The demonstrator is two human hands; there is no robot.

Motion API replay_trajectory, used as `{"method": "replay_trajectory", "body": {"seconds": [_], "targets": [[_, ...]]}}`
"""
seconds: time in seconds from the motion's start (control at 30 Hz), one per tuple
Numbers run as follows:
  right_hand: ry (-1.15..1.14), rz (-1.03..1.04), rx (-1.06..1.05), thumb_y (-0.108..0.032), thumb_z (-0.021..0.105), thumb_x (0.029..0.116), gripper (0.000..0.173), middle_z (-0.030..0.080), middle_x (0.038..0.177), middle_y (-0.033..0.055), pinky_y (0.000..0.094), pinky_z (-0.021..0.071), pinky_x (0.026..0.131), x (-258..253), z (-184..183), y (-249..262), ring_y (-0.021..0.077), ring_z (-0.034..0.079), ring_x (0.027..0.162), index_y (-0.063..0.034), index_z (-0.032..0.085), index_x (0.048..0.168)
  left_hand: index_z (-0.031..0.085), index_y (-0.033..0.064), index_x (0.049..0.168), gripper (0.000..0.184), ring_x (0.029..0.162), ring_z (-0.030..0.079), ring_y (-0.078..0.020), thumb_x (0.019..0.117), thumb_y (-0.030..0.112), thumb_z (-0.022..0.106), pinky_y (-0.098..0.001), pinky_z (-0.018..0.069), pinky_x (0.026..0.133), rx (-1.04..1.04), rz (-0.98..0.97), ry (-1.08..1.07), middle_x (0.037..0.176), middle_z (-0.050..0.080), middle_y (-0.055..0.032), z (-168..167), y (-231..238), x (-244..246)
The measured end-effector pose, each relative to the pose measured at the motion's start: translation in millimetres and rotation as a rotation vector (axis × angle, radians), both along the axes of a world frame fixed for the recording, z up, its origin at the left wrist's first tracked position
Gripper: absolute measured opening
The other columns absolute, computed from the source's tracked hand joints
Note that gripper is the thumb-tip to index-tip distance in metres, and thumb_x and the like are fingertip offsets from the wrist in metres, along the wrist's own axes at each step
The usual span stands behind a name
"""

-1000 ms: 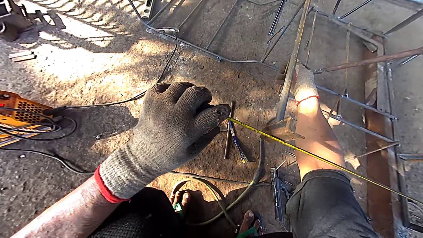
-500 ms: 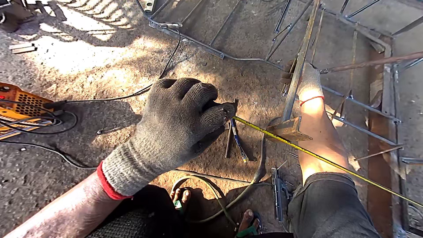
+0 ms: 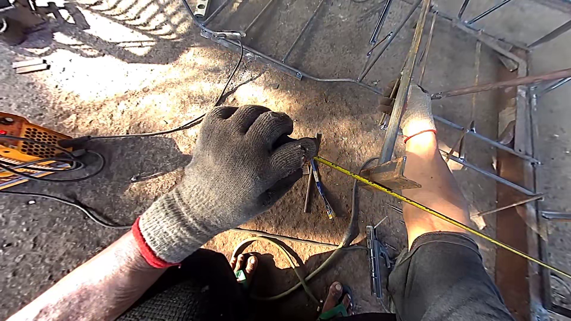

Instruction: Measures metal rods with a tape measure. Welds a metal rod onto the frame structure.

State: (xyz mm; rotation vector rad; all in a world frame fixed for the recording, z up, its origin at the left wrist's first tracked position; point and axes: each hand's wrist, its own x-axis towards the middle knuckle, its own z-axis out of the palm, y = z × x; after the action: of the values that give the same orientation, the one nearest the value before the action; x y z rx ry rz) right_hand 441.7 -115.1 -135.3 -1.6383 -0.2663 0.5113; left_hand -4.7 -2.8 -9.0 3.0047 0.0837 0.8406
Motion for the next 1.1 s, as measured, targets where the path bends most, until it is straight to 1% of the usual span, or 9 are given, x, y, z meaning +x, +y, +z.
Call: {"method": "replay_trajectory", "body": {"seconds": [0.1, 0.27, 0.33, 0.43, 0.6, 0.8, 0.97, 1.03, 1.1], "targets": [[-0.005, -0.017, 0.003, -0.053, 0.049, 0.1052, 0.05, 0.072, 0.095, 0.0055, 0.0373, 0.0642, 0.071, -3, 1, 0, 0.0185, 0.073, 0.08, -0.009, 0.065, 0.121, 0.074, 0.028, 0.122, 0.03, 0.11, 0.062, -0.0359, 0.0966, 0.039, 0.063, -0.0567, 0.0463, 0.084, 0.009, -0.003, 0.002, 0.114, 0.068, -0.0116, 0, 0, 0], [-0.004, -0.05, -0.005, -0.053, 0.053, 0.1033, 0.052, 0.071, 0.104, 0.0086, 0.0407, 0.0643, 0.072, 2, -1, 0, 0.0218, 0.073, 0.086, -0.0082, 0.062, 0.128, 0.073, 0.0283, 0.123, 0.03, 0.109, 0.062, -0.0358, 0.0966, 0.039, 0.062, -0.0564, 0.0464, 0.083, 0.002, -0.005, -0.003, 0.114, 0.068, -0.0121, 0, 0, 0], [0.0, -0.062, 0.002, -0.051, 0.051, 0.1047, 0.049, 0.071, 0.102, 0.0081, 0.0396, 0.0641, 0.07, -1, 0, 1, 0.0215, 0.073, 0.083, -0.0085, 0.062, 0.126, 0.072, 0.0293, 0.123, 0.031, 0.11, 0.062, -0.036, 0.0963, 0.04, 0.062, -0.0568, 0.0464, 0.084, 0.003, -0.002, 0.003, 0.115, 0.068, -0.0117, 0, 0, 0], [-0.001, -0.073, 0.017, -0.049, 0.05, 0.1057, 0.048, 0.07, 0.107, 0.0096, 0.0406, 0.0643, 0.071, -1, -1, -1, 0.023, 0.073, 0.084, -0.0089, 0.061, 0.131, 0.072, 0.029, 0.123, 0.031, 0.111, 0.062, -0.0368, 0.0965, 0.04, 0.062, -0.0574, 0.0463, 0.084, 0.008, 0.0, 0.008, 0.115, 0.068, -0.0117, 0, 0, 0], [0.02, -0.082, 0.05, -0.054, 0.052, 0.1033, 0.052, 0.071, 0.095, 0.0071, 0.0384, 0.0637, 0.066, 4, 3, -3, 0.0207, 0.072, 0.073, -0.0082, 0.061, 0.126, 0.073, 0.0279, 0.123, 0.031, 0.111, 0.062, -0.0356, 0.0968, 0.04, 0.061, -0.0566, 0.0466, 0.084, 0.009, -0.002, 0.01, 0.114, 0.068, -0.0109, -2, 1, -1], [0.035, -0.14, 0.151, -0.049, 0.048, 0.1064, 0.043, 0.068, 0.083, 0.004, 0.0361, 0.061, 0.063, 7, 1, -5, 0.0175, 0.068, 0.066, -0.0094, 0.063, 0.114, 0.073, 0.0274, 0.123, 0.031, 0.109, 0.062, -0.0358, 0.0968, 0.039, 0.061, -0.0564, 0.0466, 0.082, 0.0, -0.005, 0.004, 0.114, 0.068, -0.0112, -1, 0, 0], [0.046, -0.204, 0.201, -0.044, 0.049, 0.1074, 0.036, 0.066, 0.082, 0.0013, 0.0317, 0.0602, 0.059, -4, 6, -8, 0.0136, 0.066, 0.062, -0.0106, 0.06, 0.114, 0.072, 0.0272, 0.124, 0.032, 0.111, 0.062, -0.0365, 0.0965, 0.039, 0.062, -0.0571, 0.0458, 0.083, 0.003, -0.003, 0.01, 0.116, 0.068, -0.012, -1, 0, 0], [0.043, -0.174, 0.149, -0.044, 0.049, 0.107, 0.037, 0.066, 0.086, 0.0026, 0.033, 0.0612, 0.06, 0, -1, -10, 0.0148, 0.066, 0.062, -0.0099, 0.06, 0.116, 0.072, 0.0282, 0.124, 0.031, 0.11, 0.062, -0.0357, 0.0966, 0.04, 0.061, -0.0564, 0.0457, 0.083, 0.002, 0.003, 0.012, 0.115, 0.068, -0.0109, 0, 0, 0], [0.017, -0.114, 0.039, -0.049, 0.049, 0.1062, 0.046, 0.069, 0.095, 0.0065, 0.0353, 0.0628, 0.062, 4, -10, -13, 0.0178, 0.069, 0.068, -0.0085, 0.059, 0.125, 0.073, 0.0272, 0.123, 0.031, 0.108, 0.062, -0.0357, 0.0965, 0.04, 0.062, -0.0561, 0.0462, 0.081, 0.004, -0.001, 0.003, 0.113, 0.068, -0.011, -1, 0, 0]]}}
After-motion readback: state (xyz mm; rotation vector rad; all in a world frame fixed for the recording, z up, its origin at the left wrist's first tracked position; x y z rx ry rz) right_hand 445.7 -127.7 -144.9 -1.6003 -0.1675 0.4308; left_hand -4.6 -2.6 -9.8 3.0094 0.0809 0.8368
